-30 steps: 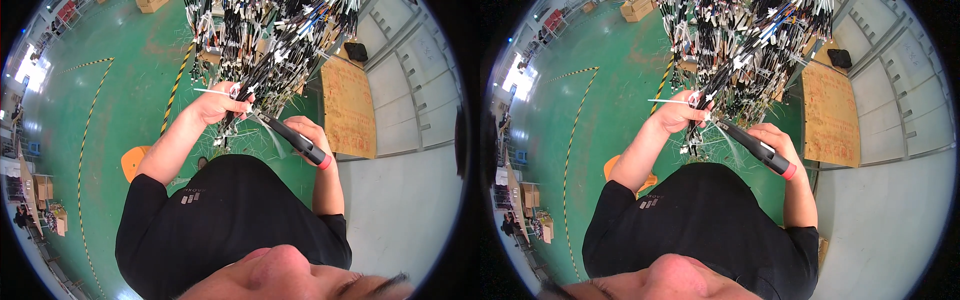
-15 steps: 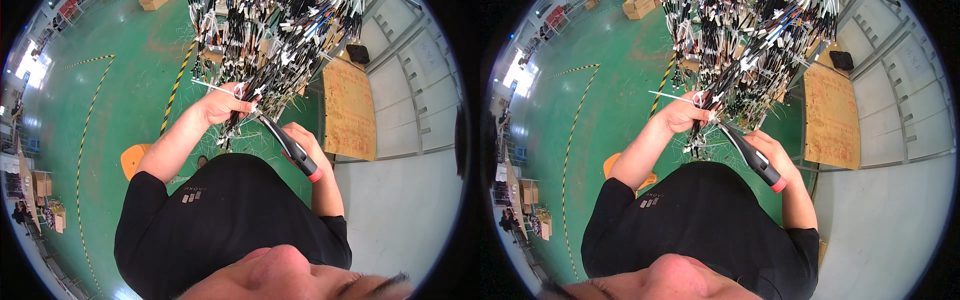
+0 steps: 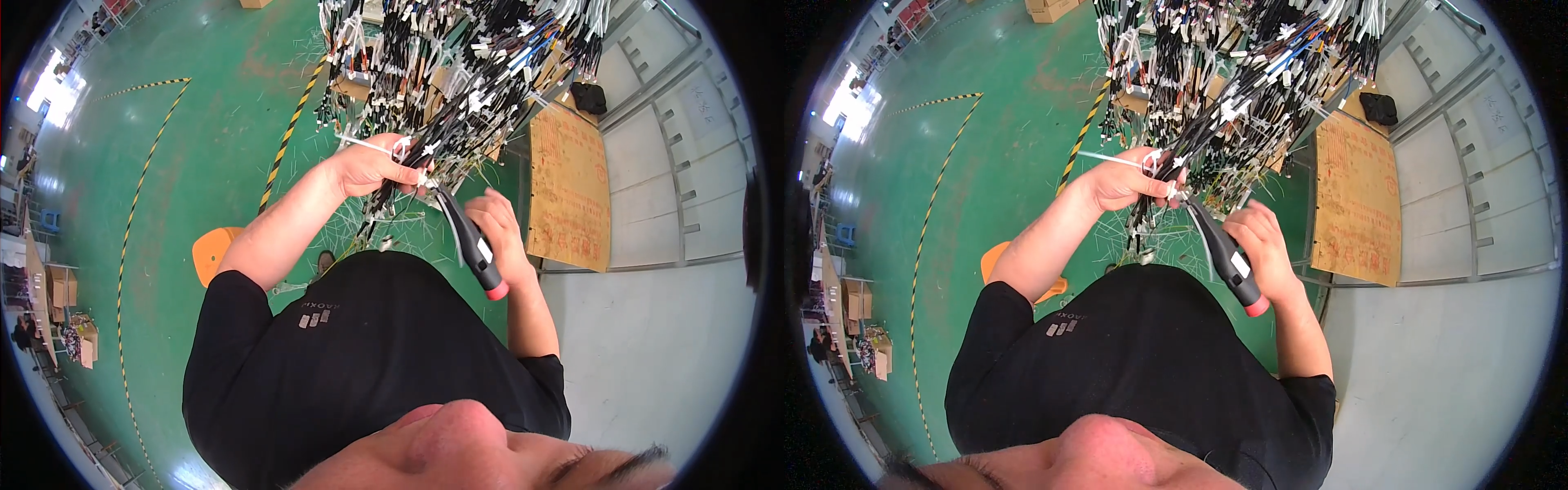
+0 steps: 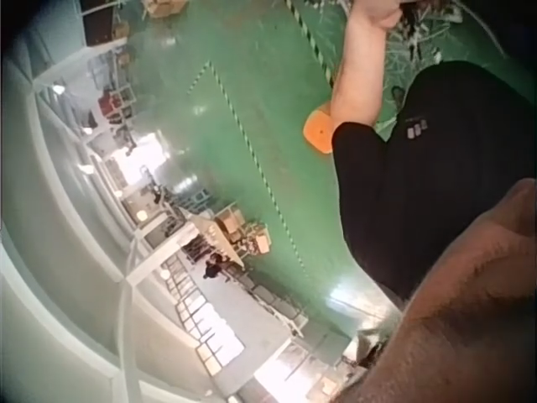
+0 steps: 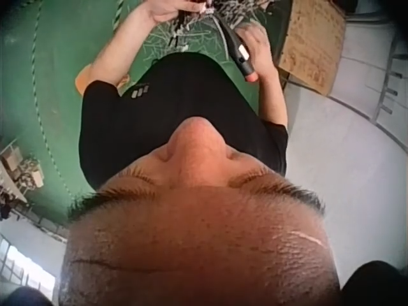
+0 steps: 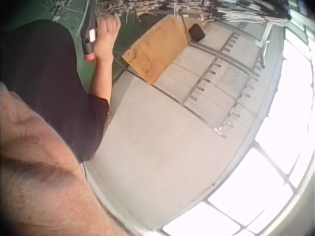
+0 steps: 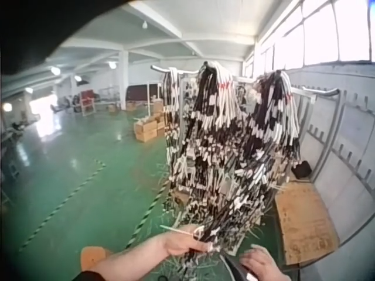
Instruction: Bundling and trimming groups of electrical wires using a cable tie gun.
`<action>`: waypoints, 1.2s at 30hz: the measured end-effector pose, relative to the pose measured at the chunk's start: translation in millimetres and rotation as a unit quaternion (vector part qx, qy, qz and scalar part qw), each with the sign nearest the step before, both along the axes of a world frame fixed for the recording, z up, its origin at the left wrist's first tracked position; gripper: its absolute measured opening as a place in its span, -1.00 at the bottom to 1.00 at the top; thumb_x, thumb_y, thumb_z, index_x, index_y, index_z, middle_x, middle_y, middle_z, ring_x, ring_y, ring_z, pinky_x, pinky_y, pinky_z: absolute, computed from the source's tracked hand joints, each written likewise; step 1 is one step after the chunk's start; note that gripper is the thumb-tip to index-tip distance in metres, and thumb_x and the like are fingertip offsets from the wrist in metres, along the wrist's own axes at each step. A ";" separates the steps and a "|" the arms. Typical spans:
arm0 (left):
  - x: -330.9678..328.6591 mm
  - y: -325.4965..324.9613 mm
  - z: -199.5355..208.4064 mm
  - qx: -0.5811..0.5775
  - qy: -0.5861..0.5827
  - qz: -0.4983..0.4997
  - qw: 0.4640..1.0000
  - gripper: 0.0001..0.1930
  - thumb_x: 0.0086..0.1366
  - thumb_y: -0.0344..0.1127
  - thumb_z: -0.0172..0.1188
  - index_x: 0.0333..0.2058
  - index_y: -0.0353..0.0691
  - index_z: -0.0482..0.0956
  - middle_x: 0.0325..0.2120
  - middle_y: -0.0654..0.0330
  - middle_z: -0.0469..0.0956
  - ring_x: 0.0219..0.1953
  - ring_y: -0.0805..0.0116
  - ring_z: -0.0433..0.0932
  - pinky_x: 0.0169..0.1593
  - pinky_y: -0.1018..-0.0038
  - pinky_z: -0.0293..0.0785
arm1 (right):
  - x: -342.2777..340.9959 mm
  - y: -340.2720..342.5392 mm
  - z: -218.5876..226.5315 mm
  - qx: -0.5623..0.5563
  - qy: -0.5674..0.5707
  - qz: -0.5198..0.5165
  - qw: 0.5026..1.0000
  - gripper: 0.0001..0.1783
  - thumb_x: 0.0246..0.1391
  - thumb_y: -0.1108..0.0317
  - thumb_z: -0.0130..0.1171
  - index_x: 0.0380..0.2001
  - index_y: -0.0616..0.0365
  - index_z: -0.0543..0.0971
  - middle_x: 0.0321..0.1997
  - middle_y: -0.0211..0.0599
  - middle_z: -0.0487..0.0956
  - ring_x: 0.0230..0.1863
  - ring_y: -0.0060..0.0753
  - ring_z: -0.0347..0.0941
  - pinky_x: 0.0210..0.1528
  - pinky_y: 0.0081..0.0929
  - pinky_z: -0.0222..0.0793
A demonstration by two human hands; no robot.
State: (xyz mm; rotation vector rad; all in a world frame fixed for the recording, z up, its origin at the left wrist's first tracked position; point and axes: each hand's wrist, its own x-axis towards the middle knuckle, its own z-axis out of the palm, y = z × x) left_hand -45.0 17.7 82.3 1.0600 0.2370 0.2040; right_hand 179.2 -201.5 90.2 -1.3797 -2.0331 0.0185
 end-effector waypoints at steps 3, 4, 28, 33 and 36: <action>-3.1 2.6 -4.0 0.016 -0.007 0.020 1.000 -0.71 0.26 -0.49 0.48 -0.10 -0.28 0.59 -0.27 0.23 0.65 -0.20 0.32 0.73 -0.23 0.51 0.62 | -0.8 -3.6 -4.0 0.034 -0.076 -0.057 0.995 -0.63 0.03 0.39 0.26 -0.03 0.13 0.59 0.00 -0.22 0.61 0.17 -0.08 0.54 0.48 0.17 0.22; -3.6 3.3 -4.6 0.055 0.004 0.031 0.998 -0.64 0.24 -0.54 0.45 -0.02 -0.31 0.57 -0.24 0.23 0.66 -0.17 0.33 0.72 -0.12 0.48 0.63 | 0.4 -4.2 -8.1 0.055 -0.075 -0.082 0.992 -0.61 0.02 0.41 0.29 -0.03 0.14 0.58 0.00 -0.23 0.61 0.18 -0.04 0.53 0.47 0.17 0.22; -10.9 -0.2 -38.9 0.072 -0.072 0.058 0.993 -0.37 0.40 -0.47 0.27 0.39 -0.49 0.30 0.00 0.07 0.66 0.00 0.35 0.66 0.10 0.37 0.61 | -46.8 27.2 0.5 -0.107 0.558 0.166 0.806 -0.60 -0.02 0.63 0.07 -0.05 0.27 0.53 -0.07 -0.17 0.56 0.11 -0.07 0.52 0.33 0.00 0.36; -6.5 12.5 -30.8 -0.026 -0.039 0.016 0.999 -0.67 0.42 -0.32 0.34 0.04 -0.39 0.58 -0.23 0.22 0.66 -0.26 0.44 0.60 -0.13 0.46 0.56 | -40.3 20.3 -19.8 -0.125 0.637 0.147 0.746 -0.59 -0.06 0.51 0.19 -0.06 0.18 0.49 -0.10 -0.21 0.54 0.08 -0.09 0.47 0.35 0.02 0.30; -0.3 13.1 -24.8 -0.033 -0.011 -0.005 0.999 -0.78 0.40 -0.31 0.38 -0.09 -0.29 0.63 -0.32 0.31 0.63 -0.32 0.51 0.57 -0.21 0.51 0.51 | -40.5 16.9 -15.8 -0.142 0.627 0.133 0.755 -0.58 -0.05 0.47 0.23 -0.05 0.18 0.48 -0.10 -0.21 0.53 0.10 -0.10 0.45 0.38 0.06 0.26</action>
